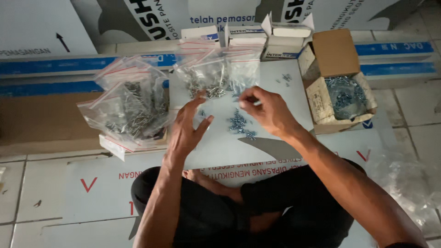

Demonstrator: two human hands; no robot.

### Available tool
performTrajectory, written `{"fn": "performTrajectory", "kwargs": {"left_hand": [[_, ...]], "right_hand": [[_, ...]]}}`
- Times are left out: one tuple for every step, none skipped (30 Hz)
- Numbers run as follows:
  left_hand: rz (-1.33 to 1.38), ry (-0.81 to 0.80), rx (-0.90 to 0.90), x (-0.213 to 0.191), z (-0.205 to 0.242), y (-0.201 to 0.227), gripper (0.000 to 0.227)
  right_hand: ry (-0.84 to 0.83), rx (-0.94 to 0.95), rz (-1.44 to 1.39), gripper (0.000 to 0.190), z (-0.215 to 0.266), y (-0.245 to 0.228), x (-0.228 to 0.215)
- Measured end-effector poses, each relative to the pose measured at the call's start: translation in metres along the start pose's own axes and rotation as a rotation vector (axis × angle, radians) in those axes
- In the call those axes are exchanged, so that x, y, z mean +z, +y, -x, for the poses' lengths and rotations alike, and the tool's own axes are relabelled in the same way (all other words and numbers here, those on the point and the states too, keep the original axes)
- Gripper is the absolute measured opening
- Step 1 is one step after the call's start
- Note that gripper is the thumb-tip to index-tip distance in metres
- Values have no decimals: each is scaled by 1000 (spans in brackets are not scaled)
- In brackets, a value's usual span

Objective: The person sits on the floor and sorts small blue screws from a pile on a white board into a small plastic cup. They use their hands to pick up the screws and place them into the cup, occasionally adjusting the pile of screws on the board.

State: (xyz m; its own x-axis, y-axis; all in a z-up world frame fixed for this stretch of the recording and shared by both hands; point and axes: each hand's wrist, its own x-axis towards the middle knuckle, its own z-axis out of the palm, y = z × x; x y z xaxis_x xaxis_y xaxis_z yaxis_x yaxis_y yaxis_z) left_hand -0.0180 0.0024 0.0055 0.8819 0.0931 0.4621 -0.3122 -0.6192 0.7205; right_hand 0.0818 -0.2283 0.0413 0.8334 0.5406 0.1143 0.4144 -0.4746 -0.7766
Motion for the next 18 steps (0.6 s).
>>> {"fn": "performTrajectory", "kwargs": {"left_hand": [[-2,3,0,1,0,2,45],[9,21,1,2,0,4,47],[23,38,2,3,1,6,49],[24,40,2,6,0,3,49],[-10,60,41,9,0,0,52],[-43,80,81,11,-1,-3,56],[-42,80,81,11,0,-3,56],[-48,55,82,10,2,-4,60],[-51,30,85,10,2,-5,64],[-47,31,85,4,0,-1,64],[25,-7,62,0,-1,3,62],[98,-45,39,-5,-2,7,60],[102,-48,37,-6,-2,7,60],[151,-81,18,-8,-2,7,61],[198,-116,1,-9,-3,6,63],[200,-120,2,-10,-3,3,63],[262,-152,-28,-11,-2,-1,67],[325,-185,-58,-12,-1,-4,71]], "right_hand": [[-1,-3,-1,18,-3,-16,4],[-25,-111,-37,20,-6,-31,8],[-48,-216,-72,21,-8,-46,12],[-48,-217,-71,21,-13,-53,17],[-90,-248,119,20,-17,-60,22],[-131,-278,309,20,-22,-67,28],[-131,-277,309,20,-24,-64,37],[-129,-299,441,18,-26,-60,46],[-126,-321,576,18,-28,-57,54],[-126,-319,578,18,-28,-51,57],[-103,-376,655,18,-28,-45,60],[-79,-434,732,24,-27,-39,64],[-82,-429,733,24,-25,-43,59],[-43,-398,636,21,-22,-47,54],[0,-367,538,20,-20,-51,48],[1,-363,538,20,-22,-43,38],[-2,-312,485,19,-23,-35,27],[-6,-260,432,18,-24,-27,16]]}}
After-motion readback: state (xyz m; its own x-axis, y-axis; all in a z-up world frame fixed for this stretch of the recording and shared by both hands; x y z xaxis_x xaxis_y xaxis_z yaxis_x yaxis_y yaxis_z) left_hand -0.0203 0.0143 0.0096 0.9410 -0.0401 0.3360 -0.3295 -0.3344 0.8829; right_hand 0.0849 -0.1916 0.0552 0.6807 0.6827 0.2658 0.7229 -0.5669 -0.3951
